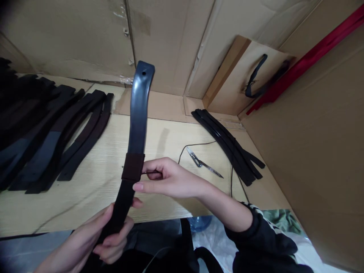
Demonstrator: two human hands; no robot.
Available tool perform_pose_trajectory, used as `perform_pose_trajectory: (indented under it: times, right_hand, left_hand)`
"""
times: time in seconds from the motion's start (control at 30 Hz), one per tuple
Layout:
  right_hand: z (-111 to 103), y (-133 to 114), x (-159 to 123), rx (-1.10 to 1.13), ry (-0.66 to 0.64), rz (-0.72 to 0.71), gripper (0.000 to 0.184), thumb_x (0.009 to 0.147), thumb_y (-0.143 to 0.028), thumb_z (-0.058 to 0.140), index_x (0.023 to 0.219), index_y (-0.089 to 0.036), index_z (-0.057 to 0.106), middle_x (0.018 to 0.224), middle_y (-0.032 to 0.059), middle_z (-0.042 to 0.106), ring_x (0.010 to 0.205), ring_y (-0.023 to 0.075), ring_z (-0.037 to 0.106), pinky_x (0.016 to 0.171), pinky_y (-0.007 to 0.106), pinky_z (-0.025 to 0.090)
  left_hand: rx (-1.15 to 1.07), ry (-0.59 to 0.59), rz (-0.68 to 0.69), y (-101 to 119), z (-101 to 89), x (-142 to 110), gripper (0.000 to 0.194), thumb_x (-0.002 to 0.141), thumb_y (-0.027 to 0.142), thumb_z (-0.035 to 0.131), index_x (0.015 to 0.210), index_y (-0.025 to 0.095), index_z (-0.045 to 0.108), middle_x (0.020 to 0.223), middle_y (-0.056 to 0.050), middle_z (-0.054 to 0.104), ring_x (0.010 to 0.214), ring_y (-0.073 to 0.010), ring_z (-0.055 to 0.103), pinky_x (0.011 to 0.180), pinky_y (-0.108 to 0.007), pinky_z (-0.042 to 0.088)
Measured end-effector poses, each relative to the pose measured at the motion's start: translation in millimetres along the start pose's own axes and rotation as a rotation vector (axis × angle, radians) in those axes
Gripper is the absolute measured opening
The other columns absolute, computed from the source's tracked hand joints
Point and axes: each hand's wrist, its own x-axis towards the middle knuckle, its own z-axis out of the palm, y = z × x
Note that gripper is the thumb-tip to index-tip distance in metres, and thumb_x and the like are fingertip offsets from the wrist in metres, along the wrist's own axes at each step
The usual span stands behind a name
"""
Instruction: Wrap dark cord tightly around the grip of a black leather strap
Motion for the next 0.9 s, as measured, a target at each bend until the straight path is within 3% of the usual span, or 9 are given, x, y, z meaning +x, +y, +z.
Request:
perform_pose_trajectory:
  times: [0.13, 0.33, 0.5, 0.6, 0.67, 0.73, 0.8, 0.9]
  right_hand:
    - [5, 8, -2, -0.045, 0.19, -0.006, 0.019, 0.076, -0.032, 0.07, 0.085, -0.016, 0.071, 0.062, -0.004, 0.052, 0.051, 0.005, 0.036, 0.046, 0.019, 0.031]
    - [14, 17, -5, 0.087, 0.355, -0.041, 0.013, 0.074, -0.03, 0.073, 0.076, -0.017, 0.072, 0.067, -0.0015, 0.062, 0.055, 0.0058, 0.049, 0.05, 0.018, 0.041]
    - [27, 23, -8, 0.206, 0.37, -0.114, 0.01, 0.076, -0.023, 0.071, 0.085, -0.021, 0.074, 0.072, 0.0, 0.067, 0.061, 0.0079, 0.058, 0.058, 0.02, 0.048]
    - [33, 26, -9, 0.284, 0.352, -0.109, 0.008, 0.076, -0.023, 0.071, 0.082, -0.018, 0.072, 0.064, -0.0012, 0.062, 0.054, 0.0073, 0.054, 0.052, 0.02, 0.045]
    - [35, 27, -9, 0.274, 0.381, -0.101, 0.007, 0.074, -0.023, 0.073, 0.079, -0.017, 0.072, 0.06, -0.0026, 0.059, 0.05, 0.0054, 0.049, 0.049, 0.019, 0.041]
    - [36, 29, -8, 0.26, 0.396, -0.108, 0.007, 0.076, -0.025, 0.072, 0.079, -0.018, 0.072, 0.058, -0.0035, 0.058, 0.047, 0.0045, 0.046, 0.045, 0.017, 0.037]
    - [36, 31, -7, 0.255, 0.401, -0.129, 0.008, 0.078, -0.027, 0.07, 0.081, -0.02, 0.072, 0.058, -0.0037, 0.058, 0.046, 0.0048, 0.047, 0.045, 0.017, 0.038]
    - [35, 32, -7, 0.213, 0.462, -0.133, 0.009, 0.076, -0.029, 0.072, 0.077, -0.019, 0.071, 0.063, -0.0027, 0.058, 0.052, 0.0057, 0.047, 0.05, 0.019, 0.04]
  left_hand:
    - [-0.061, -0.039, 0.017, -1, 1.1, 0, 0.039, 0.096, 0.049, 0.04, 0.119, 0.022, 0.056, 0.061, 0.007, 0.032, 0.045, -0.0033, 0.019, 0.045, -0.019, 0.019]
    - [-0.002, 0.009, 0.032, -2, -1.8, 4, 0.04, 0.095, 0.052, 0.041, 0.117, 0.022, 0.055, 0.06, 0.007, 0.034, 0.045, -0.004, 0.019, 0.045, -0.019, 0.019]
    - [0.181, -0.048, 0.047, 3, -10.3, 7, 0.042, 0.096, 0.049, 0.039, 0.121, 0.018, 0.052, 0.072, -0.002, 0.058, 0.049, -0.0077, 0.048, 0.053, -0.023, 0.034]
    - [0.085, -0.133, 0.096, 5, -8.8, 15, 0.04, 0.093, 0.048, 0.046, 0.116, 0.017, 0.054, 0.079, -0.005, 0.063, 0.05, -0.0121, 0.057, 0.052, -0.025, 0.039]
    - [0.019, -0.139, 0.139, 3, -6.0, 23, 0.04, 0.091, 0.052, 0.045, 0.098, 0.016, 0.059, 0.071, -0.002, 0.059, 0.044, -0.0092, 0.049, 0.048, -0.024, 0.035]
    - [-0.005, -0.137, 0.155, 0, -3.2, 32, 0.052, 0.091, 0.061, 0.038, 0.081, 0.015, 0.059, 0.058, 0.001, 0.052, 0.041, -0.0065, 0.038, 0.047, -0.023, 0.031]
    - [-0.023, -0.147, 0.14, -1, -0.8, 38, 0.06, 0.09, 0.066, 0.033, 0.076, 0.013, 0.058, 0.049, 0.004, 0.042, 0.039, -0.0055, 0.028, 0.046, -0.022, 0.027]
    - [-0.059, -0.181, 0.087, -1, 2.4, 40, 0.057, 0.089, 0.067, 0.036, 0.074, 0.015, 0.054, 0.047, 0.009, 0.028, 0.037, -0.0038, 0.016, 0.042, -0.021, 0.019]
